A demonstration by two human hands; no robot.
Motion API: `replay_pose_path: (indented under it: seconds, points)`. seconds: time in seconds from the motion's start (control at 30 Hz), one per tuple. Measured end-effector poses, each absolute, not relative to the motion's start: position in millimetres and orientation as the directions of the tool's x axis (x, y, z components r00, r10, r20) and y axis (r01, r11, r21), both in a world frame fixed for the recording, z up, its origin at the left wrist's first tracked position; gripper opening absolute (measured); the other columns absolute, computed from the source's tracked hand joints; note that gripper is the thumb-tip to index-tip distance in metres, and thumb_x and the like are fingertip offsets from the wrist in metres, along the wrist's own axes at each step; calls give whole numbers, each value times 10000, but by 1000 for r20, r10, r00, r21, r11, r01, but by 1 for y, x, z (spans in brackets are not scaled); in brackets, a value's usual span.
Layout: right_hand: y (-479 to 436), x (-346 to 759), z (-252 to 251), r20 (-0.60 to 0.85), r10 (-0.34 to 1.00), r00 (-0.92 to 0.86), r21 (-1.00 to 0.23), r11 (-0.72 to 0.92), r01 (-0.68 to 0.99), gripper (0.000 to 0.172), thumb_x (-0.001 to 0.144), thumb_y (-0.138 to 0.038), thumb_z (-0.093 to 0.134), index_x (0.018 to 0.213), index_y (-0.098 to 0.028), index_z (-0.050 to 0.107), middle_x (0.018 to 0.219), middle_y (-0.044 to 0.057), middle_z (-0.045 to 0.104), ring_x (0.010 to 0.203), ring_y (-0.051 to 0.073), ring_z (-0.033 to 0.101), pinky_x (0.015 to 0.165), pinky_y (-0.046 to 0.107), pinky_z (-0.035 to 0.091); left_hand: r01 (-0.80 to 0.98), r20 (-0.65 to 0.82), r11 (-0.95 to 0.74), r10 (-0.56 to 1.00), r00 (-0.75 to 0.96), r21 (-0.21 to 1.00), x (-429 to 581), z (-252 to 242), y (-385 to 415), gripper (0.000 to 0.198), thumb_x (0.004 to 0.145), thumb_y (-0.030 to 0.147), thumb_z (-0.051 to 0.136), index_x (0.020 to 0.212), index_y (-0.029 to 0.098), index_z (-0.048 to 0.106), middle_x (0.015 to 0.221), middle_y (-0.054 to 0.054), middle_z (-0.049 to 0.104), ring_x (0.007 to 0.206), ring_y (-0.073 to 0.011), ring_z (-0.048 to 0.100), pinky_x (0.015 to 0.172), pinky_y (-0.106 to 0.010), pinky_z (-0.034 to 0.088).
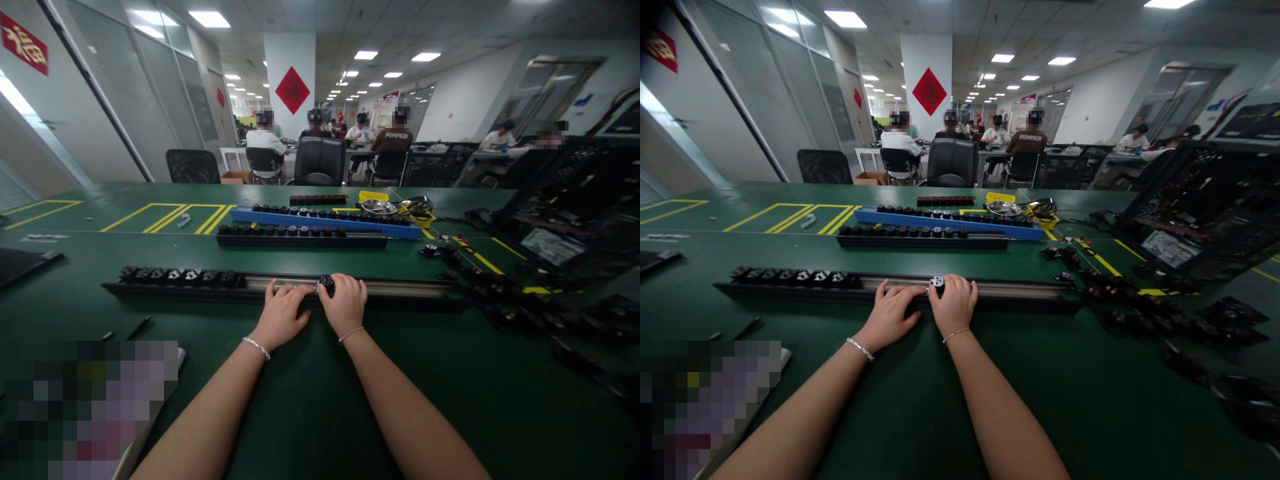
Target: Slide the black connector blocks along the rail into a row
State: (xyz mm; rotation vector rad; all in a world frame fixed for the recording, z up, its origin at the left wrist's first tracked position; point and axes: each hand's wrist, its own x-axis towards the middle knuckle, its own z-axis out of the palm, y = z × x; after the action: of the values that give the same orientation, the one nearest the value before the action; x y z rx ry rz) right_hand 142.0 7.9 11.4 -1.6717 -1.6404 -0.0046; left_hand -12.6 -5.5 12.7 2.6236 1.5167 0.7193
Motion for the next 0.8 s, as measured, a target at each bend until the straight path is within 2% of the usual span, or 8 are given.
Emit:
replay_pose_path:
  seconds: [0.8]
  points:
    - [10,150,5,549,823,148,-474,160,866,292,818,-363,466,977,-159,601,1034,112,639,1014,240,518,992,409,258,819,376,-519,829,414,243,-13,13,-5,432,758,257,555,1178,309,470,1151,5,629,1068,-222,525,1091,-536,56]
